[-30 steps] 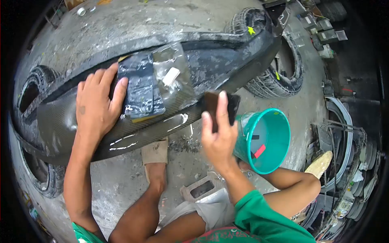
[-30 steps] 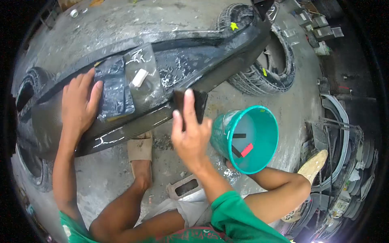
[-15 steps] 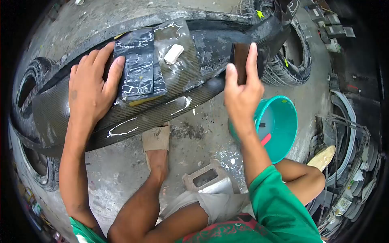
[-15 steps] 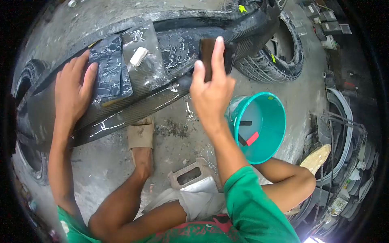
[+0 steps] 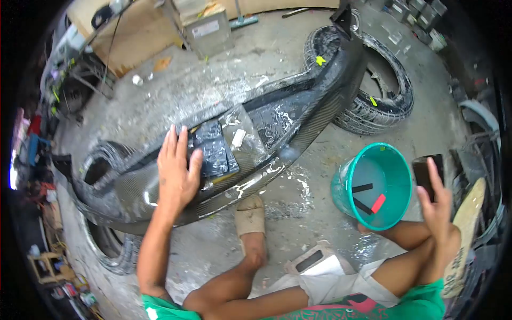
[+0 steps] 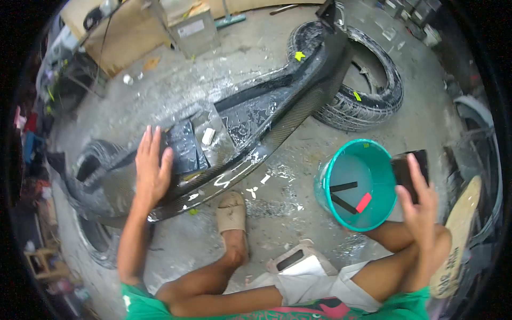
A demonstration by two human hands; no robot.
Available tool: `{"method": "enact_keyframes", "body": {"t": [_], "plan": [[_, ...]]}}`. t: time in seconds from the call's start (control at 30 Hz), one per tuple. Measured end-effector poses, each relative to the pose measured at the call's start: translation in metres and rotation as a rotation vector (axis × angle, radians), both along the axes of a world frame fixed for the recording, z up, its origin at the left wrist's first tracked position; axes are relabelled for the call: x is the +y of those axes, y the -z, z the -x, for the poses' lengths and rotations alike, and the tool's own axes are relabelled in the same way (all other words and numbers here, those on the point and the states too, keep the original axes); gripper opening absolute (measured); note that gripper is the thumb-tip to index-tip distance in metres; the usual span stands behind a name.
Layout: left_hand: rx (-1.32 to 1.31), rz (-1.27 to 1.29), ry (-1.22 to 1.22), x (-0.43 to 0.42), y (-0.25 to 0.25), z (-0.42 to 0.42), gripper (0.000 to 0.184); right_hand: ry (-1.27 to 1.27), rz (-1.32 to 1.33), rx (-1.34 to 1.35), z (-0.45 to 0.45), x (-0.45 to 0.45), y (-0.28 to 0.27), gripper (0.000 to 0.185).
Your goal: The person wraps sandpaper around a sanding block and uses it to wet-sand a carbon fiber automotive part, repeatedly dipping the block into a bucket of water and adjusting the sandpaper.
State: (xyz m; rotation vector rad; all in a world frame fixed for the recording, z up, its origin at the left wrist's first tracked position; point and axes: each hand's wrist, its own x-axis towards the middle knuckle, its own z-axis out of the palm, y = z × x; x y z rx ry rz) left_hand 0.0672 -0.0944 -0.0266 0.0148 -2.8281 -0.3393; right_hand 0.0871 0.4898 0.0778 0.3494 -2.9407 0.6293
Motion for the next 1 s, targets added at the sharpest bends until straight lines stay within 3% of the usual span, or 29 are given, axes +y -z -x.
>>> {"method": "enact_keyframes", "body": {"t": [0.13,0.23,0.3,0.4,0.47,0.53,0.6,0.67,0.7,0.73,0.8,1.0], "plan": [[-0.033,0.145,0.224,0.064,-0.022,-0.016,0.071,-0.087,-0.261,0.121,-0.017,0.012,-0.071,0.073],[-0.173,0.206,0.351,0.125,-0.015,-0.007,0.08,-0.257,-0.139,0.049,0.005,-0.001,-0.098,0.07],[-0.214,0.26,0.384,0.156,0.003,0.011,0.083,-0.392,-0.086,-0.012,0.026,-0.008,-0.094,0.071],[-0.313,0.465,0.452,0.201,0.036,0.038,0.082,-0.379,-0.042,-0.229,0.055,-0.014,-0.065,0.074],[-0.442,0.547,0.4,0.243,0.018,0.041,0.075,-0.582,0.537,-0.304,0.072,-0.014,-0.016,0.081],[-0.449,0.18,0.514,0.264,0.018,0.054,0.075,-0.581,0.607,-0.314,0.081,-0.011,0.009,0.082],[-0.418,0.078,0.523,0.281,-0.011,0.049,0.073,-0.571,0.666,-0.339,0.083,-0.005,0.013,0.084],[-0.718,-0.475,0.483,0.29,-0.054,0.039,0.079,-0.542,0.913,-0.659,0.087,-0.014,0.006,0.081],[-0.689,-0.643,0.447,0.291,-0.057,0.032,0.08,-0.577,0.973,-0.668,0.09,-0.018,0.009,0.08],[-0.694,-0.646,0.435,0.293,-0.072,0.026,0.08,-0.582,0.975,-0.679,0.09,-0.021,0.009,0.08],[-0.814,-1.177,0.315,0.291,-0.108,0.013,0.074,-0.614,1.111,-0.731,0.088,-0.029,0.01,0.081],[-0.623,-1.31,0.217,0.288,-0.141,-0.011,0.053,-0.76,1.125,-0.765,0.081,-0.051,0.017,0.096]]}}
